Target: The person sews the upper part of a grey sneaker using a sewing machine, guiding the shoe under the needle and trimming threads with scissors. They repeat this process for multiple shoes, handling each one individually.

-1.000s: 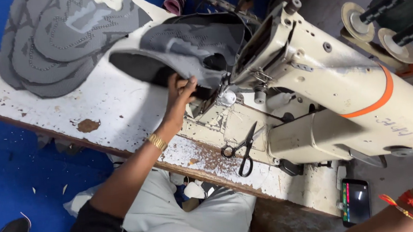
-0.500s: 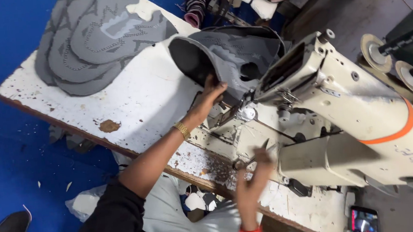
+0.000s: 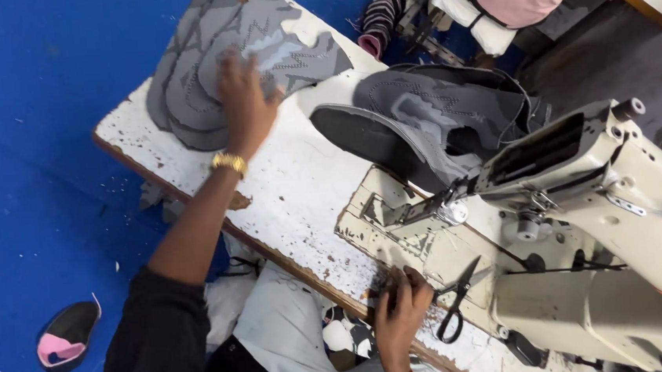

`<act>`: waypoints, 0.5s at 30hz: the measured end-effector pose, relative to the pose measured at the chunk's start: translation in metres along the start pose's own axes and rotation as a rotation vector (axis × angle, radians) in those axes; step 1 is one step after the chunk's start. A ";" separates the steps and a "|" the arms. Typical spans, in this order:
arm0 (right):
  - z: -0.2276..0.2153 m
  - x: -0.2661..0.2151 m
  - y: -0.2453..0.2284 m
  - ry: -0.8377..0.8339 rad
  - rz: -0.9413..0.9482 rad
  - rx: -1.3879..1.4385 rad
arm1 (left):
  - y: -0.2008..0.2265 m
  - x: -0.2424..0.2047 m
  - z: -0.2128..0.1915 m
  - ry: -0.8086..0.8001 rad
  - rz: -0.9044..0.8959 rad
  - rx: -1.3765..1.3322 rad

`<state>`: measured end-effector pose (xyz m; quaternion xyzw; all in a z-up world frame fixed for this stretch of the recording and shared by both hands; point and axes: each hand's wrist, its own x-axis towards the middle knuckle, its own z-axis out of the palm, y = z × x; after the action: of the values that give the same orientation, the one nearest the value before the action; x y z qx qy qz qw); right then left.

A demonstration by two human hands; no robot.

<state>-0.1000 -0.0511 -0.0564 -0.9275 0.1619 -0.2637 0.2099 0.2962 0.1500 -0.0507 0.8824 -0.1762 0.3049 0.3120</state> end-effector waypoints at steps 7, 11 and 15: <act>0.003 0.001 0.000 0.013 0.045 -0.048 | -0.069 0.036 0.023 -0.117 -0.267 0.140; 0.009 -0.002 0.007 -0.066 0.093 -0.110 | -0.056 0.059 0.006 -0.092 -0.540 0.152; 0.001 0.004 -0.005 0.000 0.093 -0.049 | -0.075 0.073 0.000 -0.200 -0.635 -0.173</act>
<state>-0.0949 -0.0482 -0.0535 -0.9239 0.2110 -0.2495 0.1993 0.3885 0.1969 -0.0371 0.8889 0.0524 0.0884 0.4464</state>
